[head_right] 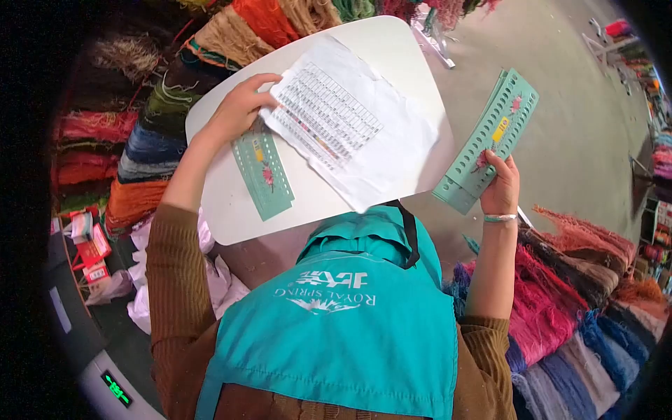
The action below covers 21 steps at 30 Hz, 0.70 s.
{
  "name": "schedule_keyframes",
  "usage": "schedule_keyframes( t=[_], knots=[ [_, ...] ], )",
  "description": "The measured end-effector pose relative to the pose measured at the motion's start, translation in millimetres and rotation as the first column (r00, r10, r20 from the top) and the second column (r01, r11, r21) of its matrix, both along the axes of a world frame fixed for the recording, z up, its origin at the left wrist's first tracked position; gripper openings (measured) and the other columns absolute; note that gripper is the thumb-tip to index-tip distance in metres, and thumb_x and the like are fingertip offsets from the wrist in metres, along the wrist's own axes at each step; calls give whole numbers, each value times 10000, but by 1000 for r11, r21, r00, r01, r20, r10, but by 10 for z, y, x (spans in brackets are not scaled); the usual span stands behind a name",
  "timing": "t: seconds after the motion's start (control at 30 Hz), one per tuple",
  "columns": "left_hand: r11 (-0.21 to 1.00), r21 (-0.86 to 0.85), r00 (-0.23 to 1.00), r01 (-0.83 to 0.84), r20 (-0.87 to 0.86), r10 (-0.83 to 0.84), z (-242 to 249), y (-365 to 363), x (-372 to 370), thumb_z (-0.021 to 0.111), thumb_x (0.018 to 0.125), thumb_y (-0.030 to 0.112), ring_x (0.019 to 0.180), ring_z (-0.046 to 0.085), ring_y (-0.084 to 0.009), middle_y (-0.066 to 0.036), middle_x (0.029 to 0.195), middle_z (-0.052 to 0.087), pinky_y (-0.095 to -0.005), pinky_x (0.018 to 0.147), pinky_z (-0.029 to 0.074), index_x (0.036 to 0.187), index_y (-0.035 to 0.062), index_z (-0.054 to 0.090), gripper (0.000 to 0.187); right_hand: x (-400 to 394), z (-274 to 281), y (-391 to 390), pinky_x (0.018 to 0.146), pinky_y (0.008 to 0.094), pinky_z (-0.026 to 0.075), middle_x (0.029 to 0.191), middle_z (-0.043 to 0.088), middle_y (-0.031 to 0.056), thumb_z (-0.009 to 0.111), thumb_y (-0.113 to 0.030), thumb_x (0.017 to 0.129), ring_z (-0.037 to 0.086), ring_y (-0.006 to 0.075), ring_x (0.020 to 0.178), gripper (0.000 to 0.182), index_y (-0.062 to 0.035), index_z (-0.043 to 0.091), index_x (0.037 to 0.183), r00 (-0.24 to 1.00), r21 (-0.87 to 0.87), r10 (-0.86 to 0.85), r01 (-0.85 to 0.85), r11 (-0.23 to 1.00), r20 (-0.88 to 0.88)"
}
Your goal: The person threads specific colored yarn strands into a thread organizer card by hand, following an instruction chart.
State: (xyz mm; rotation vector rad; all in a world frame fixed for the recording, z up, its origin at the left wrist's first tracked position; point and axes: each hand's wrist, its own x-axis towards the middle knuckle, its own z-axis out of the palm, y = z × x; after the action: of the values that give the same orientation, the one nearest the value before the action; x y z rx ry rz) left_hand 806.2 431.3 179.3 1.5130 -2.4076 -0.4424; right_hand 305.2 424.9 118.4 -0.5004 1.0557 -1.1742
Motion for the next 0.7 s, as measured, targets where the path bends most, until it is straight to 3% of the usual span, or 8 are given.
schedule_keyframes(
  t=[0.1, 0.2, 0.27, 0.33, 0.43, 0.63, 0.7],
  knots=[
    [962, -104, 967, -252, -1, 253, -89, -80, -171, 584, 758, 11, 1172, 507, -319, -99, 1217, 581, -403, 994, 400, 993, 108, 664, 267, 77, -5, -100, 789, 310, 512, 966, 641, 63, 579, -10, 863, 611, 159, 865, 217, -7, 552, 1079, 997, 1, 75, -75, 997, 14],
    [921, -385, 944, 62, 321, 71, 91, 28, -545, 645, 767, 53, 1164, 510, -320, -127, 1244, 556, -392, 975, 422, 1108, 71, 609, 344, 117, 14, -160, 814, 322, 514, 1007, 637, 71, 572, -12, 870, 616, 171, 899, 240, -4, 541, 1107, 994, 0, 107, -107, 994, 23],
    [981, -191, 999, -18, 26, 24, 8, 379, -991, 707, 726, 130, 1144, 520, -313, -137, 1193, 561, -398, 969, 427, 1103, 45, 588, 405, 149, 52, -198, 831, 331, 516, 1031, 635, 78, 568, -13, 874, 619, 179, 920, 253, -1, 535, 1124, 992, -1, 122, -122, 993, 26],
    [998, 33, 989, -59, -137, 63, -70, 745, -1384, 734, 668, 146, 1126, 527, -308, -130, 1128, 557, -418, 981, 420, 1068, 42, 581, 441, 174, 100, -234, 844, 340, 518, 1050, 633, 84, 565, -14, 878, 620, 184, 939, 263, 0, 528, 1139, 990, -15, 137, -137, 990, 35],
    [982, -151, 991, -117, -88, 104, -266, 1008, -1676, 739, 640, 145, 1113, 532, -300, -111, 1094, 548, -441, 974, 429, 1016, 46, 581, 420, 217, 128, -273, 828, 339, 528, 1010, 643, 88, 563, -25, 888, 633, 188, 888, 220, -1, 534, 1105, 994, -9, 104, -103, 995, 34],
    [966, -237, 993, -107, 19, 115, -366, 1079, -1771, 749, 619, 149, 1095, 542, -286, -90, 1051, 559, -424, 946, 456, 949, 52, 594, 377, 266, 118, -363, 836, 340, 526, 1040, 643, 93, 576, -14, 876, 635, 186, 912, 240, 6, 534, 1111, 984, -19, 166, -165, 986, 58],
    [971, -197, 991, -132, -33, 128, -350, 1073, -1764, 750, 615, 152, 1087, 547, -281, -85, 1029, 565, -406, 933, 465, 937, 53, 600, 369, 282, 103, -387, 832, 336, 527, 1028, 646, 92, 581, -14, 873, 637, 185, 911, 232, 5, 537, 1100, 981, -19, 179, -178, 984, 70]
  ],
)
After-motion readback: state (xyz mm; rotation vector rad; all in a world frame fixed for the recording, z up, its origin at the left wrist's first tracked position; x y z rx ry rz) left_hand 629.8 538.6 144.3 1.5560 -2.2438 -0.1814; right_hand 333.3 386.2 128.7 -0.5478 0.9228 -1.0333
